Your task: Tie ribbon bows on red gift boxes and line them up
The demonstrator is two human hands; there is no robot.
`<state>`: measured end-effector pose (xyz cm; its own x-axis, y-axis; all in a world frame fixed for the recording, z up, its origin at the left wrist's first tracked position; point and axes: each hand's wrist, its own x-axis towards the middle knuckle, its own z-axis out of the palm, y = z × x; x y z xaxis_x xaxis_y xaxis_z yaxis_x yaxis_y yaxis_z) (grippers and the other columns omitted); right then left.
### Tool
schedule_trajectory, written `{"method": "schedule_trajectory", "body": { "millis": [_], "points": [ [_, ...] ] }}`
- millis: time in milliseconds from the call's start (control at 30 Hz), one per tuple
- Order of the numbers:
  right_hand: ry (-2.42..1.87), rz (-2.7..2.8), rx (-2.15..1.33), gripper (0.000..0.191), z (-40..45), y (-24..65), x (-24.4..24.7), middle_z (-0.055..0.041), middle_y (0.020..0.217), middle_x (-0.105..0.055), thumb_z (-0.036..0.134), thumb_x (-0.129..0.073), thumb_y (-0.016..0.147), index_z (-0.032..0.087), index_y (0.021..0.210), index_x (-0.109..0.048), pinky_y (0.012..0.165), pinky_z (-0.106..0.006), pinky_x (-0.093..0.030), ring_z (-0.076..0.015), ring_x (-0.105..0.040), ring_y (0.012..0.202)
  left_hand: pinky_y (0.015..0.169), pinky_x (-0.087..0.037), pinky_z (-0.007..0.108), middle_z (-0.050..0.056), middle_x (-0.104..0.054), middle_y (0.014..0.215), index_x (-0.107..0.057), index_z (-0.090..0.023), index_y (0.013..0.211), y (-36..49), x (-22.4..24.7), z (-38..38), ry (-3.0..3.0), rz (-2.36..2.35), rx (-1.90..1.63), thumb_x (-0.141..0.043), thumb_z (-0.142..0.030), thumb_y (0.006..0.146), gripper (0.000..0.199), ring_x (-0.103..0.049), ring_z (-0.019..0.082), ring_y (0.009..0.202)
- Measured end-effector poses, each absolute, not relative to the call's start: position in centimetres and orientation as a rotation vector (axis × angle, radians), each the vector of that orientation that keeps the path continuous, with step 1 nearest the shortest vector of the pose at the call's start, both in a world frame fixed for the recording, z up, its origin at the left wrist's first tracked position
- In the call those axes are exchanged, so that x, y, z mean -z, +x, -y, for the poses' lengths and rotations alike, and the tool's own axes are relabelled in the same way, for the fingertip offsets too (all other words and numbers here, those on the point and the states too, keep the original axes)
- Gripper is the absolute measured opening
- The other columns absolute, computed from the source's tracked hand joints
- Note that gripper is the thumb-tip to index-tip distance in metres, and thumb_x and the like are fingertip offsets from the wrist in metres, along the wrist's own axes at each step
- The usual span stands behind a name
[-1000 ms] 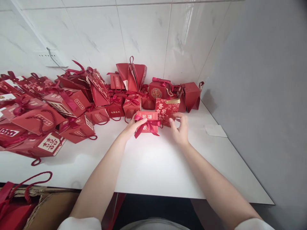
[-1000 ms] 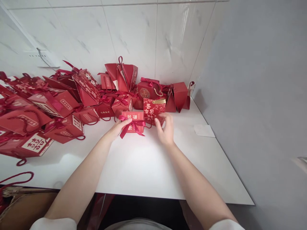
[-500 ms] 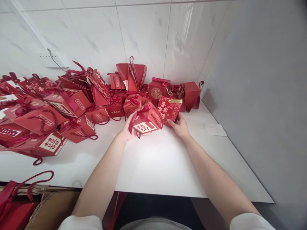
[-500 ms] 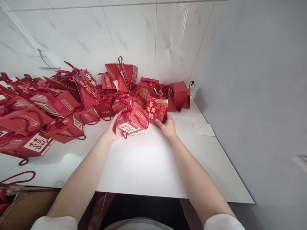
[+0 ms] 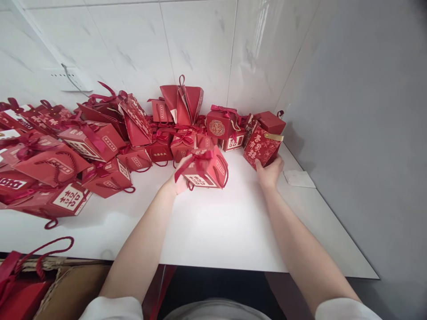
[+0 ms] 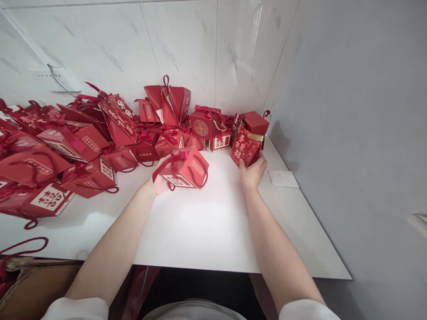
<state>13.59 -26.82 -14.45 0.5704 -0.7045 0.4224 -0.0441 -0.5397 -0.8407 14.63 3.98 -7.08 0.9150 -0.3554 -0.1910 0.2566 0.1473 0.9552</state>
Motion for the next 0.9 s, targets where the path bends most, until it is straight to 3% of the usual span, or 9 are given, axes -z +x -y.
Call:
{"method": "schedule_trajectory", "body": {
  "millis": [67, 133, 233, 333, 433, 533, 633, 733, 900],
  "points": [
    [-1.935, -0.555, 1.134, 0.078, 26.3, 13.1, 13.9, -0.0252, 0.145, -0.04, 0.043, -0.067, 0.075, 0.011, 0.139, -0.037, 0.115, -0.059, -0.028, -0.039, -0.035, 0.14, 0.097, -0.052, 0.043, 0.008, -0.074, 0.101, -0.068, -0.019, 0.11, 14.6, 7.3, -3.5, 1.378, 0.104, 0.315, -0.067, -0.064, 0.076, 0.057, -0.066, 0.033, 0.109],
    [-1.907, -0.44, 1.282, 0.073, 25.3, 12.3, 13.0, -0.0229, 0.153, -0.031, 0.044, -0.062, 0.083, 0.015, 0.143, -0.033, 0.118, -0.059, -0.021, -0.0354, -0.026, 0.146, 0.109, -0.044, 0.039, 0.006, -0.069, 0.123, -0.062, -0.022, 0.121, 14.7, 7.8, -3.1, 1.429, 0.183, 0.176, -0.071, -0.056, 0.078, 0.056, -0.059, 0.029, 0.124],
    [-1.894, -0.112, 1.283, 0.047, 23.0, 10.8, 11.5, -0.0171, 0.149, -0.04, 0.041, -0.054, 0.093, 0.021, 0.135, -0.045, 0.117, -0.055, -0.027, -0.0289, -0.034, 0.143, 0.114, -0.039, 0.039, 0.006, -0.058, 0.14, -0.053, -0.024, 0.132, 14.8, 8.5, -2.9, 1.486, 0.269, 0.084, -0.071, -0.05, 0.08, 0.061, -0.051, 0.028, 0.134],
    [-1.842, 0.08, 1.047, 0.031, 20.6, 9.6, 10.5, -0.0137, 0.133, -0.055, 0.043, -0.053, 0.096, 0.022, 0.118, -0.056, 0.112, -0.052, -0.037, -0.0273, -0.05, 0.131, 0.111, -0.042, 0.041, 0.008, -0.059, 0.139, -0.051, -0.023, 0.135, 14.8, 9.0, -2.7, 1.473, 0.256, 0.154, -0.069, -0.048, 0.083, 0.061, -0.053, 0.029, 0.131],
    [-1.785, 0.123, 0.727, 0.034, 18.8, 8.9, 10.3, -0.012, 0.126, -0.061, 0.049, -0.056, 0.094, 0.023, 0.115, -0.056, 0.104, -0.05, -0.046, -0.0271, -0.061, 0.116, 0.108, -0.045, 0.043, 0.011, -0.061, 0.135, -0.05, -0.02, 0.136, 14.5, 8.9, -2.4, 1.427, 0.283, 0.249, -0.067, -0.05, 0.084, 0.062, -0.056, 0.032, 0.128],
    [-1.705, 0.227, 0.43, 0.043, 18.0, 8.4, 10.5, -0.0117, 0.131, -0.06, 0.052, -0.065, 0.089, 0.024, 0.119, -0.052, 0.095, -0.045, -0.054, -0.0254, -0.066, 0.108, 0.114, -0.04, 0.043, 0.011, -0.056, 0.143, -0.049, -0.02, 0.138, 14.0, 8.4, -2.3, 1.453, 0.376, 0.279, -0.069, -0.052, 0.083, 0.066, -0.049, 0.032, 0.136],
    [-1.671, 0.302, 0.436, 0.042, 17.6, 8.2, 10.4, -0.0116, 0.136, -0.058, 0.046, -0.071, 0.085, 0.024, 0.114, -0.05, 0.099, -0.045, -0.053, -0.0252, -0.062, 0.116, 0.118, -0.035, 0.043, 0.01, -0.053, 0.146, -0.052, -0.021, 0.137, 13.6, 7.9, -2.1, 1.55, 0.393, 0.27, -0.071, -0.05, 0.083, 0.064, -0.042, 0.031, 0.142],
    [-1.679, 0.339, 0.517, 0.024, 17.6, 8.2, 10.2, -0.0104, 0.133, -0.059, 0.041, -0.067, 0.089, 0.024, 0.098, -0.054, 0.101, -0.045, -0.051, -0.0249, -0.058, 0.122, 0.118, -0.035, 0.045, 0.01, -0.055, 0.144, -0.049, -0.023, 0.141, 13.3, 7.5, -1.8, 1.581, 0.364, 0.264, -0.071, -0.047, 0.084, 0.065, -0.046, 0.03, 0.139],
    [-1.626, 0.29, 0.561, 0.021, 17.9, 8.2, 9.7, -0.0102, 0.124, -0.058, 0.041, -0.063, 0.091, 0.022, 0.084, -0.059, 0.091, -0.042, -0.056, -0.0246, -0.057, 0.118, 0.115, -0.038, 0.046, 0.008, -0.055, 0.143, -0.028, -0.03, 0.155, 12.9, 7.2, -1.7, 1.606, 0.341, 0.313, -0.078, -0.038, 0.078, 0.092, -0.05, 0.029, 0.134]
  ]
}}
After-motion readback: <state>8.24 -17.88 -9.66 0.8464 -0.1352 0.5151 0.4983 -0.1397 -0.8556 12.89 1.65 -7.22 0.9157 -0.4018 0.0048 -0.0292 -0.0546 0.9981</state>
